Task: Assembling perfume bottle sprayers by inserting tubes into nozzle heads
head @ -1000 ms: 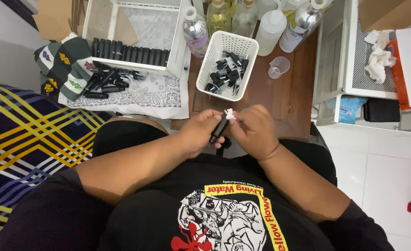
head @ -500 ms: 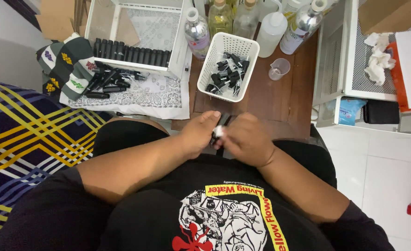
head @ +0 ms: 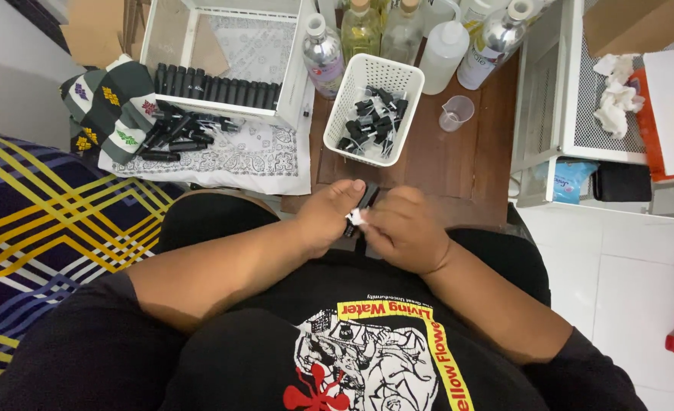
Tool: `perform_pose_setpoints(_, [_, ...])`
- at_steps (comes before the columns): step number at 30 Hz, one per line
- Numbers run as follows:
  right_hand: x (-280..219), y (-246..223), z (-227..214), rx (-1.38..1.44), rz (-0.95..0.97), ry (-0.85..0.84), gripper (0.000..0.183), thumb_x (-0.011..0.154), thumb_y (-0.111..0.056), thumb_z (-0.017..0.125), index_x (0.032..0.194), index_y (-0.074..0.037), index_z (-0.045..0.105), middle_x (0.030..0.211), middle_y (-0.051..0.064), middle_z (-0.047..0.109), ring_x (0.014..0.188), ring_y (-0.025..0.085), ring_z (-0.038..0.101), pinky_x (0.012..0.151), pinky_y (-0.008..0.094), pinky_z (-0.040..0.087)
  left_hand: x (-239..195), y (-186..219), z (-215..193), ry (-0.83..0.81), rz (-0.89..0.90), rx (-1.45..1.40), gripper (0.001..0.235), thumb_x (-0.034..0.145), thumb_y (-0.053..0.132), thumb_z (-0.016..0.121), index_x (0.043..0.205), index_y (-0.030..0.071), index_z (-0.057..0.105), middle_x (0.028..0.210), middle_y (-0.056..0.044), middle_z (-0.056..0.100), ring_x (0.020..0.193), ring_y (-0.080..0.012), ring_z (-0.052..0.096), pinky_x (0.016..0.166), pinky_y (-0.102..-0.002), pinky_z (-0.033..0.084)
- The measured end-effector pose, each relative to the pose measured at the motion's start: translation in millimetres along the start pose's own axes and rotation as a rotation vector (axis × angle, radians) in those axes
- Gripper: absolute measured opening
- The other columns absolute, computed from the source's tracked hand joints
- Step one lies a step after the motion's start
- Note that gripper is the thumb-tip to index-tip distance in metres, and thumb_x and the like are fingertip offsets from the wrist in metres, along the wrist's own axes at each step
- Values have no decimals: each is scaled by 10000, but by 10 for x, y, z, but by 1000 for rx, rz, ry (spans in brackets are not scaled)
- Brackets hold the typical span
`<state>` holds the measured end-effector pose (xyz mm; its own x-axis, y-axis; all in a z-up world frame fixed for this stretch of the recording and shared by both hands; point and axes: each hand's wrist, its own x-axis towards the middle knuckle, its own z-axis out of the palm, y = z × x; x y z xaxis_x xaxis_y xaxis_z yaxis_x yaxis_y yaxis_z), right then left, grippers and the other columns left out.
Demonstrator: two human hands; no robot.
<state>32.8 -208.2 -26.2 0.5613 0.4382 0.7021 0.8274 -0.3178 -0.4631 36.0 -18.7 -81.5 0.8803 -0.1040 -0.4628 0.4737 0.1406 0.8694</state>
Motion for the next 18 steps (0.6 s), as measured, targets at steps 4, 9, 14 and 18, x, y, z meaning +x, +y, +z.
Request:
perform_pose_setpoints(4, [-75,194,-48,-34,187,15,152,947,-186,695,858,-65,718,702,109,680,692,328,692,801,474,517,-341,437,257,-49,-9,-12,398,1048,436,563,905,74,641,650,-69,624,544,-149,655,465,-255,579])
perform_pose_setpoints(9, [9,13,-61,35,45,-64,129,884,-237,719,857,-112,702,736,62,676,706,295,677,750,452,538,-241,298,285,10,-96,-76,343,1091,319,471,999,41,648,649,-145,644,526,-228,662,470,-338,603])
perform_pose_setpoints(14, [-72,171,-26,51,83,23,113,905,-208,725,899,-96,714,763,75,689,719,317,676,764,466,534,-420,580,337,18,-106,-29,365,1082,367,458,996,62,640,631,-107,601,510,-194,653,428,-304,589])
perform_pose_setpoints(18, [-98,176,-19,-5,132,2,136,901,-216,716,893,-80,717,727,124,668,698,376,665,725,498,526,-435,472,263,-57,-6,-15,518,1000,553,554,969,48,665,631,-165,615,535,-250,683,435,-355,618])
